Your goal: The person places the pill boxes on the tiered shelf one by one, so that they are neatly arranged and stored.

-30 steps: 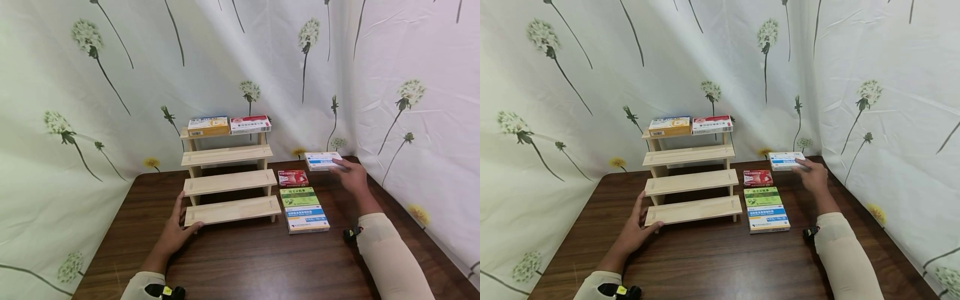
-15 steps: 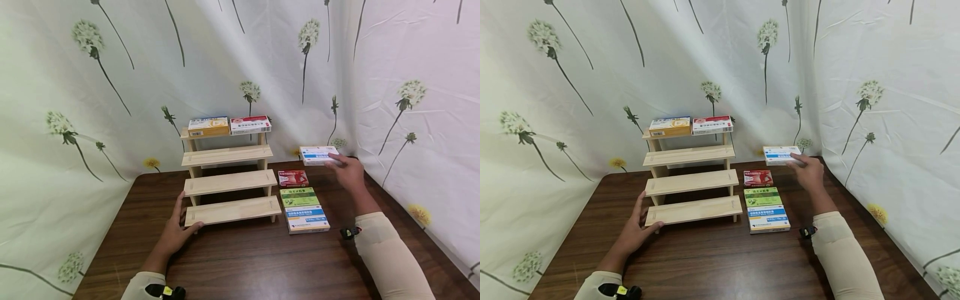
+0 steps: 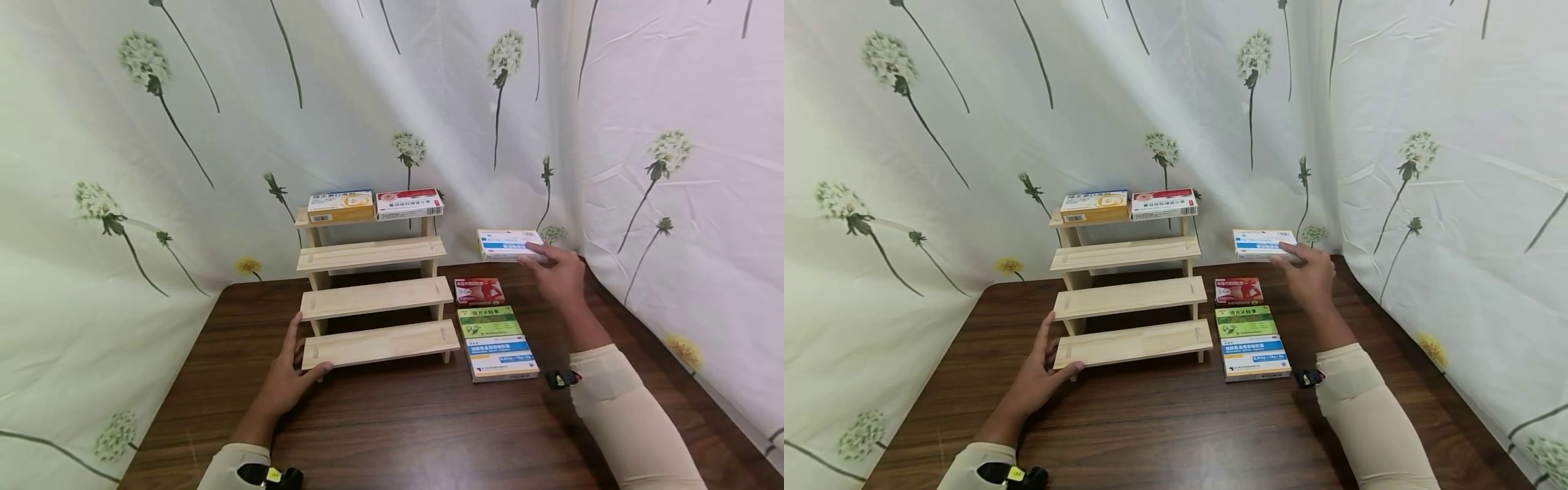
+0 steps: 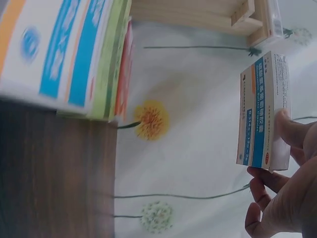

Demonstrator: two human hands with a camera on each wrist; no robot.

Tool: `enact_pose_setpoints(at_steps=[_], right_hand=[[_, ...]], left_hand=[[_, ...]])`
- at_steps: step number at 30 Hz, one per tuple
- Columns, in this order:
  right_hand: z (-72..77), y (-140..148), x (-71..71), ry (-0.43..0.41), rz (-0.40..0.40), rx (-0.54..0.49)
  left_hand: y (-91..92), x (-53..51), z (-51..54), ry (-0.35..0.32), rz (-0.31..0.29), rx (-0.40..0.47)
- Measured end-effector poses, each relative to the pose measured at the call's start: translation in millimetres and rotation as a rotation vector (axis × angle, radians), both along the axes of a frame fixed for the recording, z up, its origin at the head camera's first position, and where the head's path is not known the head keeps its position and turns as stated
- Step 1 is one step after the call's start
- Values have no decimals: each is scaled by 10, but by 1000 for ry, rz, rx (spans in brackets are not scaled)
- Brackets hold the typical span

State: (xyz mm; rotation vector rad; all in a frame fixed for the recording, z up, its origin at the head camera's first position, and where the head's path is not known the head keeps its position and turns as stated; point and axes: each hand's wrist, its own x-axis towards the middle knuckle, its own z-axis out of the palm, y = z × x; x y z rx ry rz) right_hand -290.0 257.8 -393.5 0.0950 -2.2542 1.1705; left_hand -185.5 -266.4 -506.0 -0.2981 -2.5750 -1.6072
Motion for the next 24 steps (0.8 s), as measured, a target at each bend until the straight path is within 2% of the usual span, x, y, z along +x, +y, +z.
enact_pose_setpoints(at_steps=[6, 24], right_hand=[[42, -129, 15, 42, 11, -16], [134, -478, 72, 77, 37, -31]], left_hand=[[-3, -2, -1, -2, -1, 0], [-1, 10, 14, -2, 5, -8]])
